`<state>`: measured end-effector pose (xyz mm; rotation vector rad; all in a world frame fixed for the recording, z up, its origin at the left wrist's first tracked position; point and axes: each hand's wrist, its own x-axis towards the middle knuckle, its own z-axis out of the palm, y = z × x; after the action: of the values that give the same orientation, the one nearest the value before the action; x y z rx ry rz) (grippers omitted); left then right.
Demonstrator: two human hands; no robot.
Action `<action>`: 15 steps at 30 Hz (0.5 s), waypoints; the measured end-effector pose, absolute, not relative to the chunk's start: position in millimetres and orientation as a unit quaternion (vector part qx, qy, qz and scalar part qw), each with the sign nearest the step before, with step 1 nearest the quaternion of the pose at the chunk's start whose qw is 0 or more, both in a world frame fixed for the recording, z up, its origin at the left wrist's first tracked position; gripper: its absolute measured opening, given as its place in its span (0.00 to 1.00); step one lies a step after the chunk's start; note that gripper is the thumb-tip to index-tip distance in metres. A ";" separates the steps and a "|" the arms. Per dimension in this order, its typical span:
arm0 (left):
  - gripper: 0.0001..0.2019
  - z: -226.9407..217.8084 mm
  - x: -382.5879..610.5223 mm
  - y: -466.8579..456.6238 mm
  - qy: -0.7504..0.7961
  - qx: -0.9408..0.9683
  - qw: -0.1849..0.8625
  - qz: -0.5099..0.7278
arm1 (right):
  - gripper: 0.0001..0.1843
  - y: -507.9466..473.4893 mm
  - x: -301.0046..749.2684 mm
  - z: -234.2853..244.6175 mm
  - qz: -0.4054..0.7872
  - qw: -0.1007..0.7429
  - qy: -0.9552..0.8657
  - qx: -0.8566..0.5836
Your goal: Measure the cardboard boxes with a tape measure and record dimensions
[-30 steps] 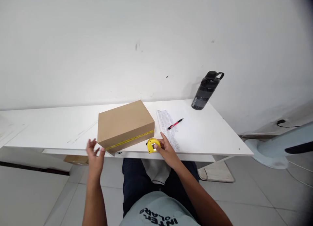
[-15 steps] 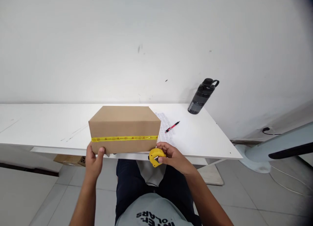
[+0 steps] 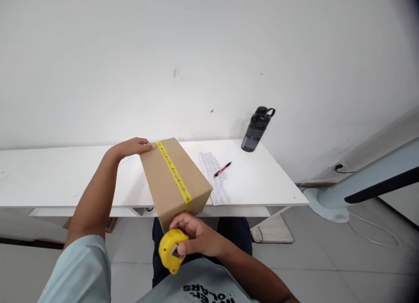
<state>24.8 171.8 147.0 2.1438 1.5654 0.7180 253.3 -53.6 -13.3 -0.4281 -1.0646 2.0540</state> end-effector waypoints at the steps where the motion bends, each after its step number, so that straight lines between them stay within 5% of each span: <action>1: 0.22 146.0 32.4 174.1 0.556 0.763 0.172 0.282 | 0.29 -55.8 248.4 -13.6 0.803 0.388 -0.416 -0.178; 7: 0.21 112.9 39.0 123.3 0.531 0.736 0.084 0.411 | 0.32 -66.7 262.3 -20.7 0.759 0.459 -0.400 -0.229; 11: 0.23 51.6 33.7 19.5 0.389 0.649 -0.046 0.652 | 0.30 -68.4 289.8 -16.0 0.690 0.564 -0.355 -0.281; 15: 0.26 12.9 75.7 -62.4 0.203 0.821 -0.133 0.516 | 0.29 -67.2 288.7 1.3 0.667 0.592 -0.359 -0.276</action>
<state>75.7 -62.4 12.9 2.8243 0.6995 1.7756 288.7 -67.2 1.3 -0.6427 -0.8347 1.5508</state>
